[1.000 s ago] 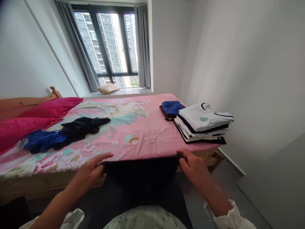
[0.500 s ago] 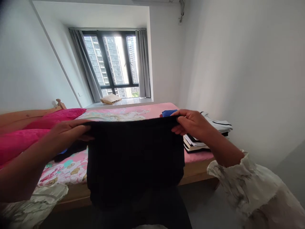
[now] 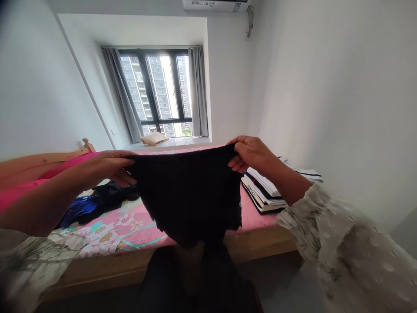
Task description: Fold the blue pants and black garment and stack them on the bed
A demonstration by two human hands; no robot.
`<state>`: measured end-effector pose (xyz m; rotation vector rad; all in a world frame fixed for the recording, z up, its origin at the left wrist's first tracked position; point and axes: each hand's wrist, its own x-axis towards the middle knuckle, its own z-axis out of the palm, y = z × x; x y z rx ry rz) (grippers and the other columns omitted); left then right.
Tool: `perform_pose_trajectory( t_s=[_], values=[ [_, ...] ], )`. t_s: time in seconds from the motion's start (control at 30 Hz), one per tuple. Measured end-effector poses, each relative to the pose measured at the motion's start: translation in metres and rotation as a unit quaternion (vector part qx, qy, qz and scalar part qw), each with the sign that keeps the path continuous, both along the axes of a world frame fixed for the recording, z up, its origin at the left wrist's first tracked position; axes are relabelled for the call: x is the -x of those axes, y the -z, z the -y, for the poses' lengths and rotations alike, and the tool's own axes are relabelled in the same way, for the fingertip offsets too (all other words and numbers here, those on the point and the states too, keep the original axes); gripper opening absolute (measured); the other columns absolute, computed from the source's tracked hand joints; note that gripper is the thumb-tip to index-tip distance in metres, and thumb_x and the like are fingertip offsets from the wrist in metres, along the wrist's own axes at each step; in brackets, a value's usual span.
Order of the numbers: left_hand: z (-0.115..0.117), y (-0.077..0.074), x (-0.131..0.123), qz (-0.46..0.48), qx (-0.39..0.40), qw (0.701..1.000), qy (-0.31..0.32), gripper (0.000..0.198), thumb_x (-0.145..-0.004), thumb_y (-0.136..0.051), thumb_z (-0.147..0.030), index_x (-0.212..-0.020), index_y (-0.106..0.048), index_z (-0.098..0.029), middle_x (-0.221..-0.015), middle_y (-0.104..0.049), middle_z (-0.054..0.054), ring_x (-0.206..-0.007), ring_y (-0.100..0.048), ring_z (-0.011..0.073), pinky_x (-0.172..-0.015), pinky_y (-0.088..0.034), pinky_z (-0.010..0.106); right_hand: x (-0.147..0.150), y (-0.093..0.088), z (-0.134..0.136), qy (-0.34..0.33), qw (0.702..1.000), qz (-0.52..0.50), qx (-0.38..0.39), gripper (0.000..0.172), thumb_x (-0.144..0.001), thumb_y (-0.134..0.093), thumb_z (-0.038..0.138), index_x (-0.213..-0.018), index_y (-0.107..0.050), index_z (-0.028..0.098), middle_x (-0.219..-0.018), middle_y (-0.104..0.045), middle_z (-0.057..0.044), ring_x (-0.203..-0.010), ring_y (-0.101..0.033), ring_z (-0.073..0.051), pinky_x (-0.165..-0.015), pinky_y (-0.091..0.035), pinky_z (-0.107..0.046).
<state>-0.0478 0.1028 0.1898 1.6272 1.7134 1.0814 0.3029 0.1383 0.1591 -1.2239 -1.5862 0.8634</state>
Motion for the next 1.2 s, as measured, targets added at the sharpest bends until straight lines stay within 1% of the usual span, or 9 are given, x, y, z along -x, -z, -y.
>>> perform_pose_trajectory(
  t_s=[0.2,0.3,0.43,0.57,0.67,0.73,0.9,1.07,1.2],
  values=[
    [0.008,0.002,0.006,0.021,0.077,0.994,0.074,0.041,-0.056,-0.07,-0.031,-0.094,-0.069,-0.016,-0.079,-0.073,0.006,-0.076,-0.07,0.0233,-0.074,-0.059,0.033,-0.002,0.001,0.01,-0.014,0.999,0.04,0.026,0.026,-0.081,-0.051,0.02,-0.105,-0.061,0.017,-0.056,-0.068,-0.002,-0.048,-0.065,-0.016,-0.044,-0.054,-0.024],
    [0.01,0.006,0.012,-0.001,0.083,0.992,0.091,0.035,-0.058,-0.068,-0.034,-0.089,-0.071,-0.018,-0.084,-0.073,0.005,-0.08,-0.069,0.0222,-0.079,-0.057,0.032,-0.003,0.005,0.016,-0.031,0.996,0.074,0.045,0.029,-0.08,-0.049,0.02,-0.107,-0.061,0.019,-0.055,-0.068,-0.001,-0.049,-0.065,-0.016,-0.043,-0.052,-0.022],
    [0.021,0.014,0.016,-0.039,0.089,0.983,0.159,0.04,-0.067,-0.067,-0.04,-0.102,-0.067,-0.02,-0.094,-0.07,0.005,-0.087,-0.067,0.0218,-0.081,-0.055,0.031,-0.004,0.011,0.024,-0.04,0.992,0.093,0.076,0.028,-0.08,-0.049,0.022,-0.104,-0.063,0.02,-0.056,-0.069,-0.002,-0.053,-0.067,-0.017,-0.047,-0.054,-0.023],
    [0.041,0.032,0.019,-0.106,0.072,0.973,0.193,0.048,-0.068,-0.071,-0.038,-0.112,-0.059,-0.024,-0.09,-0.065,0.002,-0.084,-0.063,0.0201,-0.074,-0.054,0.028,-0.011,0.023,0.032,-0.072,0.989,0.077,0.108,0.027,-0.08,-0.056,0.032,-0.101,-0.064,0.018,-0.067,-0.071,-0.005,-0.068,-0.07,-0.02,-0.055,-0.056,-0.027],
    [0.055,0.054,0.024,-0.105,0.026,0.98,0.167,0.034,-0.073,-0.068,-0.038,-0.103,-0.059,-0.024,-0.077,-0.059,-0.002,-0.071,-0.057,0.0153,-0.065,-0.051,0.025,-0.02,0.039,0.041,-0.152,0.977,0.08,0.13,0.038,-0.075,-0.066,0.038,-0.107,-0.062,0.018,-0.084,-0.072,-0.007,-0.083,-0.068,-0.022,-0.063,-0.057,-0.029],
    [0.062,0.068,0.03,-0.074,0.026,0.984,0.163,0.027,-0.077,-0.063,-0.042,-0.096,-0.061,-0.022,-0.075,-0.058,-0.002,-0.071,-0.056,0.0149,-0.066,-0.05,0.026,-0.024,0.051,0.048,-0.187,0.97,0.082,0.131,0.044,-0.072,-0.07,0.038,-0.11,-0.061,0.019,-0.086,-0.072,-0.005,-0.08,-0.067,-0.02,-0.064,-0.055,-0.028],
    [0.072,0.089,0.042,-0.064,0.061,0.981,0.171,0.031,-0.082,-0.055,-0.05,-0.086,-0.064,-0.02,-0.077,-0.062,0.001,-0.074,-0.059,0.0175,-0.072,-0.051,0.029,-0.025,0.073,0.065,-0.149,0.978,0.137,0.044,0.031,-0.082,-0.057,0.045,-0.098,-0.066,0.02,-0.075,-0.068,-0.002,-0.074,-0.064,-0.018,-0.068,-0.051,-0.029],
    [0.07,0.095,0.037,-0.038,0.113,0.986,0.121,0.039,-0.081,-0.051,-0.057,-0.085,-0.061,-0.019,-0.052,-0.059,-0.002,-0.052,-0.059,0.0151,-0.055,-0.049,0.025,-0.025,0.077,0.06,-0.064,0.96,0.25,-0.112,0.027,-0.081,-0.056,0.048,-0.081,-0.069,0.024,-0.08,-0.063,-0.003,-0.074,-0.058,-0.018,-0.071,-0.048,-0.031],
    [0.072,0.104,0.037,0.016,0.111,0.984,0.141,0.038,-0.079,-0.054,-0.056,-0.08,-0.061,-0.019,-0.062,-0.066,0.002,-0.061,-0.063,0.0179,-0.062,-0.052,0.028,-0.024,0.093,0.058,-0.085,0.979,0.138,-0.127,0.023,-0.079,-0.059,0.043,-0.075,-0.063,0.021,-0.099,-0.063,-0.006,-0.088,-0.058,-0.021,-0.078,-0.048,-0.031]
  ],
)
